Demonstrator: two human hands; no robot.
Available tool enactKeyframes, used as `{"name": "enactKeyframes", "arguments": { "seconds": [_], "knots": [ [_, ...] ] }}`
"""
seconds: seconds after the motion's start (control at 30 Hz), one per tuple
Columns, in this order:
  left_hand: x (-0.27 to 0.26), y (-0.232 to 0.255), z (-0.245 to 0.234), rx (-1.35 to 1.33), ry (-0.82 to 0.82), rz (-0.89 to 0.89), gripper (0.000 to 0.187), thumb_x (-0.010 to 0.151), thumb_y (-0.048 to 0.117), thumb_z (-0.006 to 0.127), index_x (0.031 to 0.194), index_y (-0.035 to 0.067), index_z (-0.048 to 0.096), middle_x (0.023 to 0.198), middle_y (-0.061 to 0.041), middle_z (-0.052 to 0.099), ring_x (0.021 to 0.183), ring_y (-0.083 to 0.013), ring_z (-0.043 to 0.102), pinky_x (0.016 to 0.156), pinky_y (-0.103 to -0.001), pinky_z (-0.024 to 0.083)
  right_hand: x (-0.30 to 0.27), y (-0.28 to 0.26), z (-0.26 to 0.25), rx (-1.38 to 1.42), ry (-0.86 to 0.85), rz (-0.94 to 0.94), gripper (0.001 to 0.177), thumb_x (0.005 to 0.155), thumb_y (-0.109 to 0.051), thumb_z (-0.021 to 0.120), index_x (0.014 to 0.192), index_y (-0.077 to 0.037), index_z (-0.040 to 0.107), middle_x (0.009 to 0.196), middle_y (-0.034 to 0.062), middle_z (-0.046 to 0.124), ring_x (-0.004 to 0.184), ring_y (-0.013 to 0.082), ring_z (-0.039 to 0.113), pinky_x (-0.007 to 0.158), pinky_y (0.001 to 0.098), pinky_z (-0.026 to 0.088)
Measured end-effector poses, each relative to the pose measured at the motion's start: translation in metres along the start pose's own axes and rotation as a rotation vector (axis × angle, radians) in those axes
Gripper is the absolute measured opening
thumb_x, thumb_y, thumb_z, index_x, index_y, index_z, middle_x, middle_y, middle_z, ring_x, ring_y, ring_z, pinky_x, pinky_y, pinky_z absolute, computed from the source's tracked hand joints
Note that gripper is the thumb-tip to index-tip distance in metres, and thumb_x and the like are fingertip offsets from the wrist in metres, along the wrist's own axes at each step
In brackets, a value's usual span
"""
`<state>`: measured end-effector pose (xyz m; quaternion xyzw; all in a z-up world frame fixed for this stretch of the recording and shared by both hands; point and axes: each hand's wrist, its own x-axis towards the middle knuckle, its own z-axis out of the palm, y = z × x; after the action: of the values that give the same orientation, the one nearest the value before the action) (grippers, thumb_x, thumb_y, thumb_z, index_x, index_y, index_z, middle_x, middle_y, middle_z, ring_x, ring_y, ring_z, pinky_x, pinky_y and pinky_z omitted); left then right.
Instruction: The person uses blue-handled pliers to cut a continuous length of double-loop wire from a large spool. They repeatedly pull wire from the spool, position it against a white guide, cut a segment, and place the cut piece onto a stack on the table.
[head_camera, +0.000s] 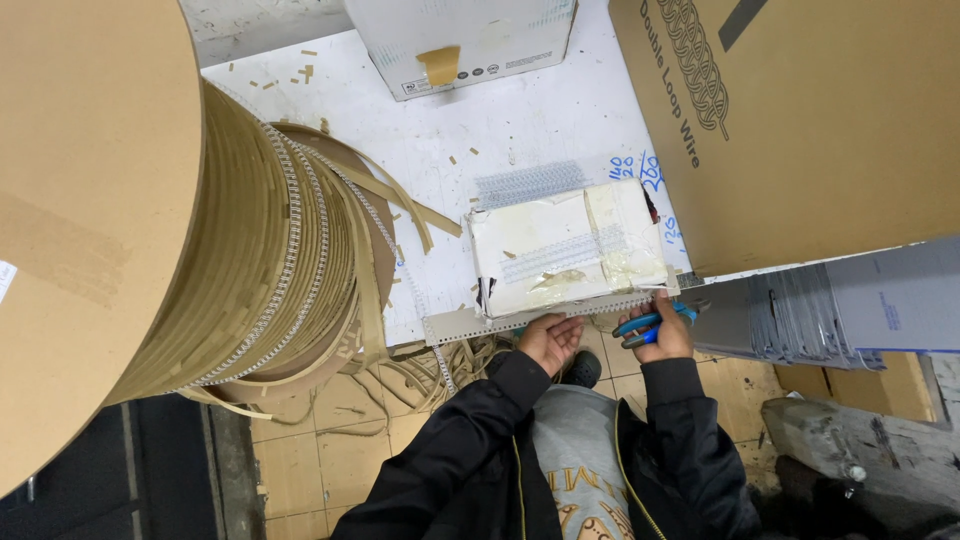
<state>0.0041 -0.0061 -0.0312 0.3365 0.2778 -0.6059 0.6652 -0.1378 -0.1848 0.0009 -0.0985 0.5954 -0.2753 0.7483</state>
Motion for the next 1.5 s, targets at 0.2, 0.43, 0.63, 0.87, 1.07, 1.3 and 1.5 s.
{"name": "enactKeyframes", "arguments": {
  "seconds": [0.2, 0.43, 0.63, 0.87, 1.07, 1.3, 1.5],
  "knots": [
    [0.002, -0.002, -0.007, 0.173, 0.027, 0.022, 0.017, 0.105, 0.014, 0.070, 0.119, 0.004, 0.070, 0.111, -0.012, 0.081, 0.089, -0.0181, 0.080, 0.078, -0.025, 0.069, 0.019, 0.007, -0.014, -0.068, 0.007, -0.064, 0.012, 0.100, -0.020, 0.081, 0.102, -0.014, 0.070, 0.086, 0.0037, 0.067, 0.079, 0.0234, 0.077, 0.090, 0.0562, 0.067],
    [-0.111, 0.014, 0.034, 0.412, -0.090, 0.143, 0.023, 0.106, 0.009, 0.066, 0.128, 0.005, 0.073, 0.095, -0.016, 0.080, 0.076, -0.0201, 0.080, 0.067, -0.029, 0.070, -0.094, -0.010, 0.011, -0.176, -0.042, -0.360, 0.013, 0.101, -0.013, 0.083, 0.105, -0.007, 0.072, 0.088, 0.0138, 0.070, 0.076, 0.0272, 0.076, 0.082, 0.0575, 0.069],
    [-0.174, 0.055, 0.070, 0.468, -0.065, 0.587, 0.026, 0.108, 0.003, 0.062, 0.131, -0.002, 0.072, 0.098, -0.026, 0.080, 0.074, -0.0233, 0.081, 0.060, -0.029, 0.070, -0.178, -0.030, 0.074, -0.218, -0.276, -0.411, 0.017, 0.104, -0.013, 0.075, 0.115, 0.000, 0.074, 0.093, 0.0201, 0.074, 0.079, 0.0318, 0.079, 0.078, 0.0510, 0.071],
    [-0.183, 0.071, 0.091, 0.351, -0.099, 0.733, 0.045, 0.108, 0.001, 0.059, 0.152, -0.003, 0.053, 0.118, -0.032, 0.078, 0.085, -0.0286, 0.082, 0.060, -0.027, 0.071, -0.205, -0.035, 0.108, -0.268, -0.415, -0.210, 0.030, 0.108, -0.016, 0.065, 0.128, 0.005, 0.069, 0.119, 0.0278, 0.077, 0.106, 0.0401, 0.078, 0.092, 0.0564, 0.066],
    [-0.201, 0.088, 0.148, 1.515, 0.068, 1.139, 0.058, 0.104, 0.012, 0.068, 0.158, 0.002, 0.049, 0.133, -0.023, 0.067, 0.120, -0.0389, 0.064, 0.099, -0.051, 0.051, -0.200, -0.039, 0.112, -0.272, -0.481, -0.191, 0.033, 0.106, -0.013, 0.066, 0.133, 0.007, 0.067, 0.121, 0.0294, 0.076, 0.105, 0.0411, 0.078, 0.089, 0.0571, 0.067],
    [-0.114, 0.124, 0.168, 2.432, 0.141, 1.083, 0.032, 0.096, 0.026, 0.076, 0.119, 0.006, 0.066, 0.115, -0.009, 0.049, 0.106, -0.0268, 0.046, 0.085, -0.042, 0.036, -0.184, -0.044, 0.118, -0.241, -0.528, -0.146, 0.030, 0.107, -0.013, 0.065, 0.129, 0.007, 0.068, 0.120, 0.0270, 0.077, 0.111, 0.0391, 0.076, 0.093, 0.0584, 0.065],
    [-0.109, 0.150, 0.183, 2.596, 0.102, 0.985, 0.028, 0.089, 0.008, 0.068, 0.117, 0.002, 0.064, 0.101, -0.015, 0.065, 0.096, -0.0333, 0.068, 0.081, -0.046, 0.052, -0.174, -0.037, 0.117, -0.201, -0.513, -0.150, 0.031, 0.106, -0.014, 0.065, 0.127, 0.008, 0.069, 0.122, 0.0279, 0.076, 0.111, 0.0412, 0.075, 0.084, 0.0547, 0.068]
  ]
}}
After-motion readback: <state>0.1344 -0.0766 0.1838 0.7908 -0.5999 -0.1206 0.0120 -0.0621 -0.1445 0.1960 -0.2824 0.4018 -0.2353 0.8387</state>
